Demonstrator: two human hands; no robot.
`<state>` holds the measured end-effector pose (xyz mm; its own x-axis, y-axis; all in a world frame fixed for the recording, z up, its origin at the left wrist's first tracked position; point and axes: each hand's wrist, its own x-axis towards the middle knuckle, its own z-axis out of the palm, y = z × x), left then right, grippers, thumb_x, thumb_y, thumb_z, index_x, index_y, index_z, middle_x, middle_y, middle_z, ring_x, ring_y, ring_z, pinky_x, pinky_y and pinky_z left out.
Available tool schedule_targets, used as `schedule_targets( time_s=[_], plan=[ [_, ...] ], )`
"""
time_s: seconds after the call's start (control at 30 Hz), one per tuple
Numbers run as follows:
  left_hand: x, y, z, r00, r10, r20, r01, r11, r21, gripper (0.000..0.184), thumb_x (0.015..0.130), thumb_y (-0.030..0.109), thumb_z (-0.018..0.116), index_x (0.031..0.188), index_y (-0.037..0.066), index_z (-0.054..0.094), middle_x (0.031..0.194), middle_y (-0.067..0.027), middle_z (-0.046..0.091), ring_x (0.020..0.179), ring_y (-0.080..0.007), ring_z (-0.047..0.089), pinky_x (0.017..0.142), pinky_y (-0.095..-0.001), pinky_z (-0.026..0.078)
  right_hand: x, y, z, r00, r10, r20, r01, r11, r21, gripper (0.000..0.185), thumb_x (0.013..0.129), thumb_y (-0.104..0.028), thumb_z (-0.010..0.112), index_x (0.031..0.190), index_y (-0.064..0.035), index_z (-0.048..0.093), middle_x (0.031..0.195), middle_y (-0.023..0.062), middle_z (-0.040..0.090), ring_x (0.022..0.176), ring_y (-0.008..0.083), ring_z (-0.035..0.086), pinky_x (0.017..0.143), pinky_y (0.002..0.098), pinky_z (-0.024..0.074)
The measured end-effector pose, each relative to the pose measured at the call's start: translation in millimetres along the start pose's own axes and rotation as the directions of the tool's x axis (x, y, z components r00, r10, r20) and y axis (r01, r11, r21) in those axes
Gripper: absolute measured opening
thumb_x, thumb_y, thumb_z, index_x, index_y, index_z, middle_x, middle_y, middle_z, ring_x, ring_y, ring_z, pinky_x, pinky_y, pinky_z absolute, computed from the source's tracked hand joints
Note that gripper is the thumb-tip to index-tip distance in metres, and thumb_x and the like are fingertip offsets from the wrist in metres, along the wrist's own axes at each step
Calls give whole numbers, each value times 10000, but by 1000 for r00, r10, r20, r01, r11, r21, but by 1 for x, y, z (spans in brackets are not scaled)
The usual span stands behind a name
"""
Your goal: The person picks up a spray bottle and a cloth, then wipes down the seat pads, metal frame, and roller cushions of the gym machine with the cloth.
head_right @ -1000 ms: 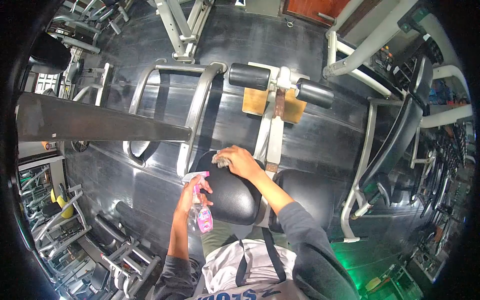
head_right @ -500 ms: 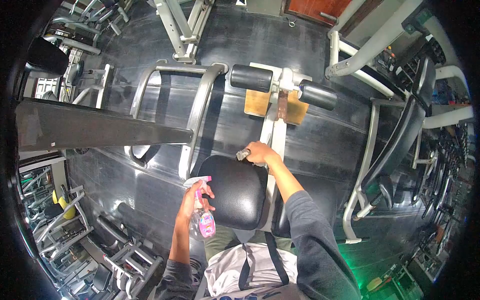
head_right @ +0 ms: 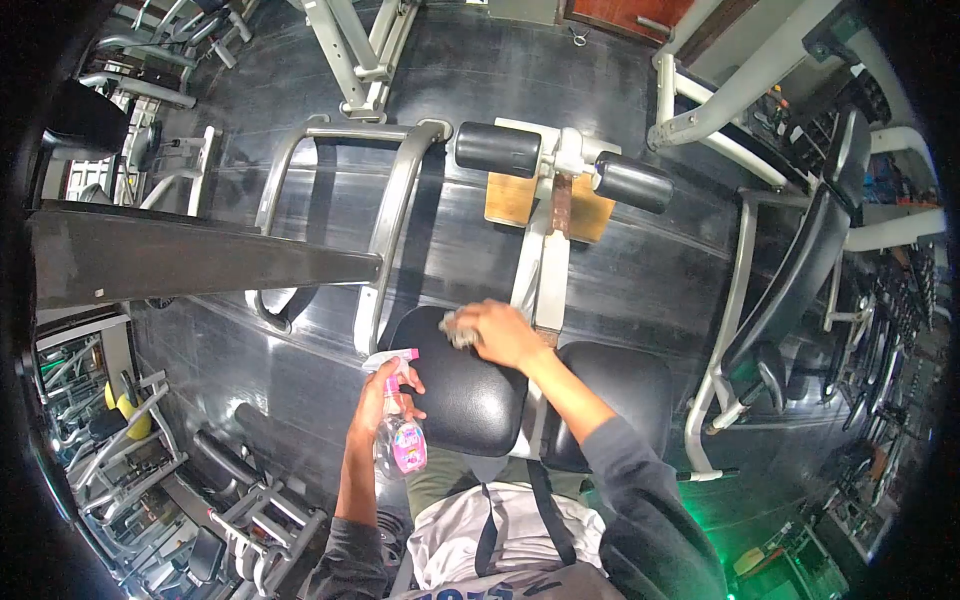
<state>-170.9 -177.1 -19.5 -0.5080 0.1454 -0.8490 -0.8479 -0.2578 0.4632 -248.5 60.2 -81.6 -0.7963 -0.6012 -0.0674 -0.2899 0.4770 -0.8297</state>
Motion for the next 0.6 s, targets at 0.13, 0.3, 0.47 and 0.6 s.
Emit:
schedule_targets(
  time_s=[0.13,0.3,0.47,0.6],
  plan=[
    [2,0,-2,999,10,30,-10,1000,0,475,939,428,453,903,-30,576,818,-180,606,410,-223,546,545,-448,581,-54,-35,-3,984,-132,120,141,988,-62,544,621,50,590,1095,-202,676,1187,10,639,1097,237,578,908,370,498],
    [2,0,-1,999,20,30,-21,999,33,477,937,449,453,900,-10,579,816,-171,610,412,-221,548,548,-441,582,-39,14,5,990,-139,-27,137,989,-46,502,655,29,598,1099,-191,678,1168,5,647,1078,259,588,864,392,504],
    [4,-1,-4,999,16,28,-17,999,49,476,937,458,450,902,2,584,814,-162,620,409,-215,552,529,-419,575,-10,45,12,984,176,-2,-176,984,-29,475,676,30,582,1099,-165,676,1034,84,680,964,325,626,846,394,524],
    [9,-2,-8,999,-16,50,15,1000,27,499,931,485,442,876,14,597,791,-157,628,407,-219,557,471,-392,541,-30,14,7,991,89,-102,-92,995,-32,469,667,17,600,1086,-172,689,1113,58,668,1004,300,610,893,399,507]
  ],
)
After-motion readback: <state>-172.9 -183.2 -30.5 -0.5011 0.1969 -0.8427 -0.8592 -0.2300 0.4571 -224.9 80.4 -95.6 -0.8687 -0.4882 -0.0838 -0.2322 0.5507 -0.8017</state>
